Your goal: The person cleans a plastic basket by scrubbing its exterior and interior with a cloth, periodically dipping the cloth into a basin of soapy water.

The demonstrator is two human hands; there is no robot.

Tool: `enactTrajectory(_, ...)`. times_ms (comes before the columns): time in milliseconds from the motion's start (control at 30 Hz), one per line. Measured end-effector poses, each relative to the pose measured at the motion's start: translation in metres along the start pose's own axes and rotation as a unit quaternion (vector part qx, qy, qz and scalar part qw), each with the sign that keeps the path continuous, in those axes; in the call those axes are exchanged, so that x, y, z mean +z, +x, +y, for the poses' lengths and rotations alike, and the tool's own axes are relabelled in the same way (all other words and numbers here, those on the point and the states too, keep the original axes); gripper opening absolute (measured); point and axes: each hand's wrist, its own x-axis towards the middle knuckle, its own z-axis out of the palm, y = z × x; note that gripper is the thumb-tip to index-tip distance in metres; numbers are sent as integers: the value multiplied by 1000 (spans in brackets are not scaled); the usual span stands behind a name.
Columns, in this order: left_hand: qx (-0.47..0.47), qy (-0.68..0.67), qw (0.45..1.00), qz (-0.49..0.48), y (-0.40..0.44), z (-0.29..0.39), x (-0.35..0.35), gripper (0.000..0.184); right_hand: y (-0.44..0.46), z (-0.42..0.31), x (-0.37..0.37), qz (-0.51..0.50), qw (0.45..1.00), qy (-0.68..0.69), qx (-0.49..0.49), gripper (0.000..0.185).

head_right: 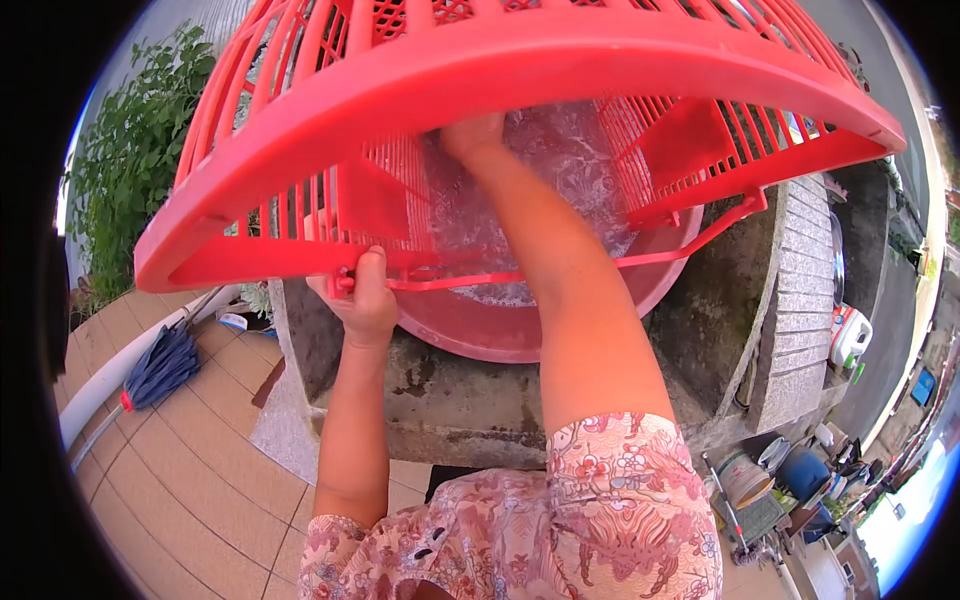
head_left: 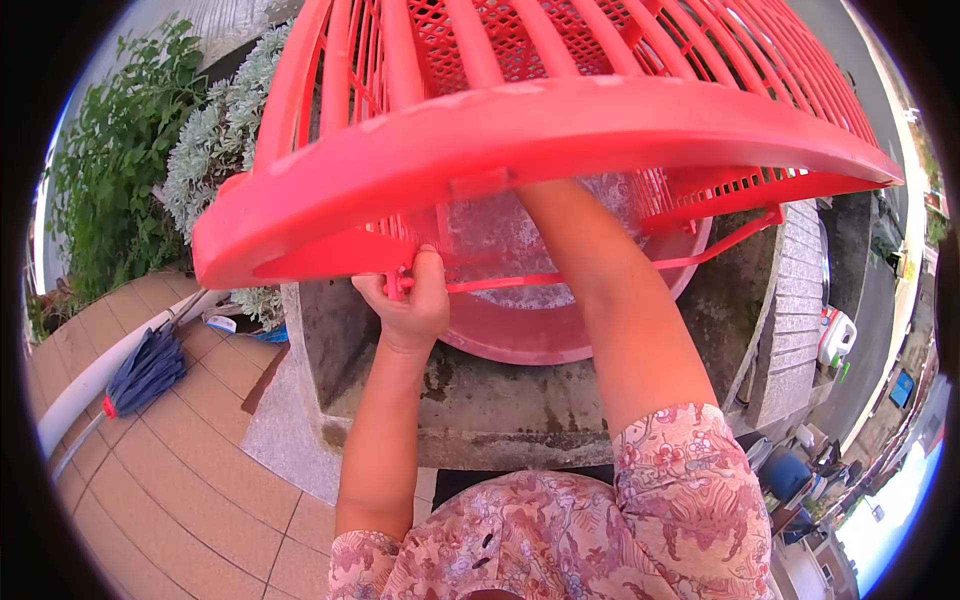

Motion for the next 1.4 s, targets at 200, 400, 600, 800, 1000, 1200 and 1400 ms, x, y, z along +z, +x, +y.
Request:
enactTrajectory(200,15,-9,1000,3,0,-2,0,11,25,-53,-38,8,969,227,94,38)
enactTrajectory(400,36,25,996,-72,0,-4,-3,38,12,-43,-4,-18,990,122,67,37)
enactTrajectory(600,12,3,1000,-23,-1,1,2,11,-19,33,7,-275,957,-13,95,35)
enactTrajectory(800,48,33,998,-15,-14,-21,0,44,-35,17,-12,-93,991,23,92,27)
enactTrajectory(1000,35,53,996,-61,-11,-18,-8,52,10,17,-22,-46,986,150,-63,21)
enactTrajectory(1200,27,18,999,-23,-12,-14,2,51,57,32,-65,87,994,63,-6,18)
enactTrajectory(1400,29,31,997,-57,-17,-16,-4,55,18,76,-40,70,992,-81,-67,15)
